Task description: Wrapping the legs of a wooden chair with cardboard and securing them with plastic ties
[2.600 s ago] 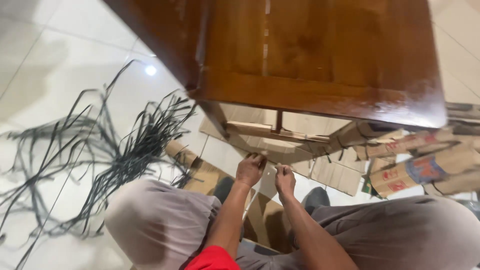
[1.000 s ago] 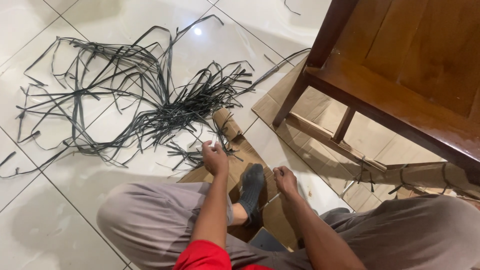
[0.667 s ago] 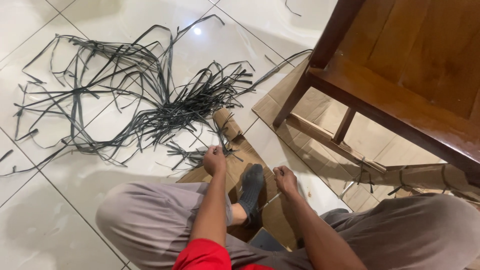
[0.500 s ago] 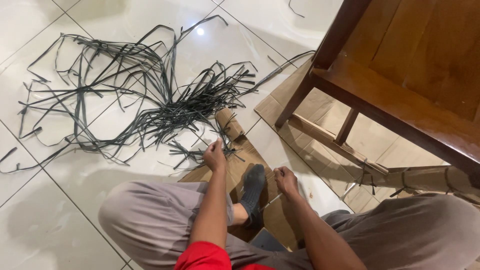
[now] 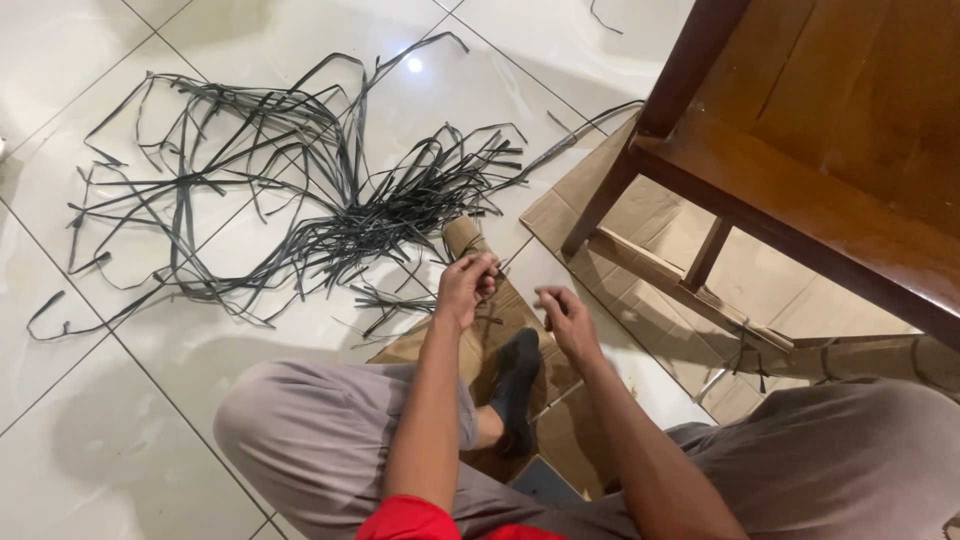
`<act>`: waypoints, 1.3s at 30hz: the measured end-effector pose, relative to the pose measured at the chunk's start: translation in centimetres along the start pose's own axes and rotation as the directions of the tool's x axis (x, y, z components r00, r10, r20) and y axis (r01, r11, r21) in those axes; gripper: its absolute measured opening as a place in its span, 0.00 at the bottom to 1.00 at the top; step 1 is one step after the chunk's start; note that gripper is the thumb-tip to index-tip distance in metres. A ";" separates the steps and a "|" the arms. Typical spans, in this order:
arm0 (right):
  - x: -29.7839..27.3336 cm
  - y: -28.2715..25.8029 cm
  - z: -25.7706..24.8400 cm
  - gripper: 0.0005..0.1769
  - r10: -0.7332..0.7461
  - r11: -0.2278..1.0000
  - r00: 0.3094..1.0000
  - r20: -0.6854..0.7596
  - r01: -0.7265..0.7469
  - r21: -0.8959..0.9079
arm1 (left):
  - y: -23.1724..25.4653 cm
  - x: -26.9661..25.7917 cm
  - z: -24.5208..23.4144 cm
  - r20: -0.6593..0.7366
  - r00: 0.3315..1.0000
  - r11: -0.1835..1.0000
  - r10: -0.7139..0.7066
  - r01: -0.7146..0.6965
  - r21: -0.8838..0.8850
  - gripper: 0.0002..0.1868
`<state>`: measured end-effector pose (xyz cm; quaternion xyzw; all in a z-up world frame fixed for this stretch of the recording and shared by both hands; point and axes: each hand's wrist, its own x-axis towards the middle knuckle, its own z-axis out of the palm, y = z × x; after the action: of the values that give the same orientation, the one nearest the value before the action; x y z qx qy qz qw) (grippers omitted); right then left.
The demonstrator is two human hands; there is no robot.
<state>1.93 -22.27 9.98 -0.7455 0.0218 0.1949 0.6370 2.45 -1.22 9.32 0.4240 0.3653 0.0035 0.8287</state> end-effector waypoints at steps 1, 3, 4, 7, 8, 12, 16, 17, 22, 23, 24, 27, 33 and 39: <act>-0.2 -1.7 0.3 0.15 -0.016 0.996 0.999 0.042 0.012 0.094 | 0.1 -0.1 0.3 0.055 0.998 0.996 0.003 -0.008 0.091 0.07; -0.2 -3.7 0.7 0.17 -0.038 0.982 0.996 0.082 0.022 0.187 | 0.9 -1.0 1.3 0.112 0.994 0.983 0.004 -0.024 0.181 0.08; -0.2 -4.0 0.8 0.20 -0.059 0.977 0.985 0.163 0.024 0.211 | 1.6 -2.0 2.0 0.175 0.985 0.972 -0.006 -0.036 0.233 0.09; -0.6 -4.3 1.6 0.25 -0.052 0.970 0.963 0.263 -0.014 0.242 | 2.3 -3.6 3.1 0.265 0.964 0.949 -0.012 -0.072 0.306 0.09; -0.8 -4.3 2.0 0.25 -0.019 0.968 0.958 0.285 -0.054 0.246 | 2.3 -4.0 3.3 0.290 0.957 0.940 -0.009 -0.091 0.328 0.09; 0.0 -1.0 2.5 0.07 0.056 0.955 0.973 0.225 -0.118 0.273 | 0.2 -2.2 2.5 0.267 0.963 0.919 0.040 -0.140 0.369 0.12; 0.5 -1.1 1.8 0.08 0.132 0.908 0.988 0.085 -0.155 0.389 | -2.3 0.4 -0.3 0.219 0.964 0.738 0.153 -0.259 0.623 0.17; 0.6 -1.4 1.5 0.10 0.150 0.889 0.987 0.049 -0.156 0.431 | -2.6 1.1 -1.2 0.201 0.959 0.590 0.201 -0.282 0.757 0.19; 1.8 -0.9 0.2 0.08 0.214 0.852 0.976 0.030 -0.202 0.484 | -1.9 -2.5 0.0 0.263 0.962 0.595 0.070 -0.252 0.763 0.37; 1.9 -0.7 0.1 0.08 0.225 0.846 0.974 0.024 -0.208 0.491 | -2.4 -3.1 0.3 0.306 0.952 0.701 0.005 -0.222 0.678 0.44; 2.0 -0.6 0.1 0.08 0.226 0.846 0.974 0.025 -0.209 0.490 | -3.3 -2.4 0.2 0.305 0.952 0.701 0.005 -0.221 0.678 0.44; 2.1 -0.5 0.1 0.08 0.248 0.852 0.968 0.031 -0.234 0.469 | -5.5 -0.8 -0.3 0.267 0.939 0.826 -0.215 0.029 0.564 0.29; 2.5 0.6 -0.9 0.07 0.289 0.752 0.957 -0.040 -0.201 0.628 | -8.3 3.6 -3.0 0.059 0.998 0.809 0.007 -0.040 0.587 0.12; 2.5 -0.2 -1.0 0.07 0.299 0.658 0.954 -0.015 -0.195 0.727 | -5.7 -1.1 -0.7 0.303 0.953 0.842 0.004 -0.166 0.513 0.21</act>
<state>4.54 -22.67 9.47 -0.4383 0.2400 0.2054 0.8415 -0.45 -4.75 5.68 0.6490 0.2070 -0.1230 0.7216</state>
